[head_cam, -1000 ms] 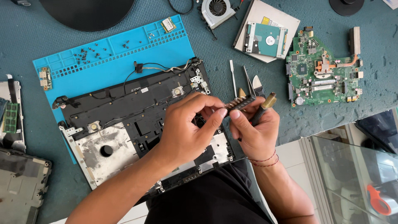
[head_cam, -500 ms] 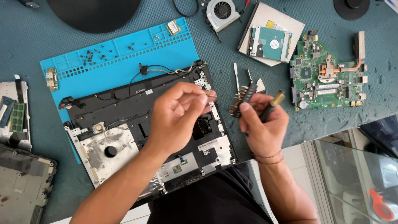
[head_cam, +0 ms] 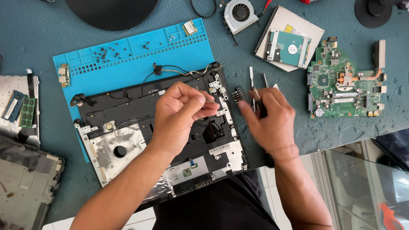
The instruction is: The person uses a screwdriver to remove screws from the back of a disassembled laptop, then uses a brush to clean dust from the interior. They continue unscrewing and removing small components while working over a blue mat with scattered screws and parts.
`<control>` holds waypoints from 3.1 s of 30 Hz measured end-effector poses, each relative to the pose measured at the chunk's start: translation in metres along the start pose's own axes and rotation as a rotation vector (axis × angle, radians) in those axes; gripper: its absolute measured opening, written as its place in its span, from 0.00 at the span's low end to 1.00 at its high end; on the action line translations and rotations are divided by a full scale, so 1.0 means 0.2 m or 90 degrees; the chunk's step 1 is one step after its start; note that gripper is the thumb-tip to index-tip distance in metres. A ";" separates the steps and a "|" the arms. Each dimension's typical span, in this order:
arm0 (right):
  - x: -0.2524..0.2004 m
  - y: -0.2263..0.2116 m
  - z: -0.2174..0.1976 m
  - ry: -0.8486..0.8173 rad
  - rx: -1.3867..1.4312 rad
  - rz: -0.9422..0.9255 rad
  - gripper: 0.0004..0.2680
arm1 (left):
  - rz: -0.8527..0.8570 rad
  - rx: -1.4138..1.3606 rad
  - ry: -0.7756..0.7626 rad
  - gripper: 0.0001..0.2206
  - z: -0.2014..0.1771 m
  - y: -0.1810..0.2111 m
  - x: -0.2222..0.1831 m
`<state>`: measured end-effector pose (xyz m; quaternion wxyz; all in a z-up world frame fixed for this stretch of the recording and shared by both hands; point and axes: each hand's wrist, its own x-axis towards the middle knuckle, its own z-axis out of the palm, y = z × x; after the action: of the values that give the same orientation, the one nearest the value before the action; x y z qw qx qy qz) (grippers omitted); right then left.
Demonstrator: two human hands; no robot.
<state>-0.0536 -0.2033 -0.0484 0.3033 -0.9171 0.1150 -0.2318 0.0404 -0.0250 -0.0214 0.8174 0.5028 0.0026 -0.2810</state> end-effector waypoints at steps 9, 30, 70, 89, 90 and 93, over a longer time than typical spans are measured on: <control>-0.01 -0.25 -0.12 -0.208 0.325 -0.049 0.07 | 0.029 -0.040 -0.078 0.04 0.03 0.01 -0.08; -0.05 -0.23 -0.08 -0.358 0.533 0.078 0.02 | 0.015 0.053 -0.139 0.02 -0.15 0.00 -0.18; 0.20 -0.33 0.02 -0.101 0.128 -0.137 0.12 | 0.465 0.902 -0.208 0.11 -0.32 0.03 0.06; 0.23 -0.27 0.10 -0.151 -0.009 -0.149 0.11 | 0.495 1.097 -0.155 0.10 -0.30 -0.06 0.07; 0.23 -0.27 0.10 -0.150 -0.010 -0.151 0.11 | 0.492 1.096 -0.157 0.10 -0.30 -0.06 0.07; 0.23 -0.28 0.10 -0.161 -0.021 -0.137 0.11 | 0.493 1.096 -0.154 0.11 -0.30 -0.06 0.07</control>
<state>0.0000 -0.1659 -0.0120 0.2737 -0.9508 -0.0191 -0.1436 0.0626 0.0149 -0.0653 0.1974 0.8658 -0.4567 0.0538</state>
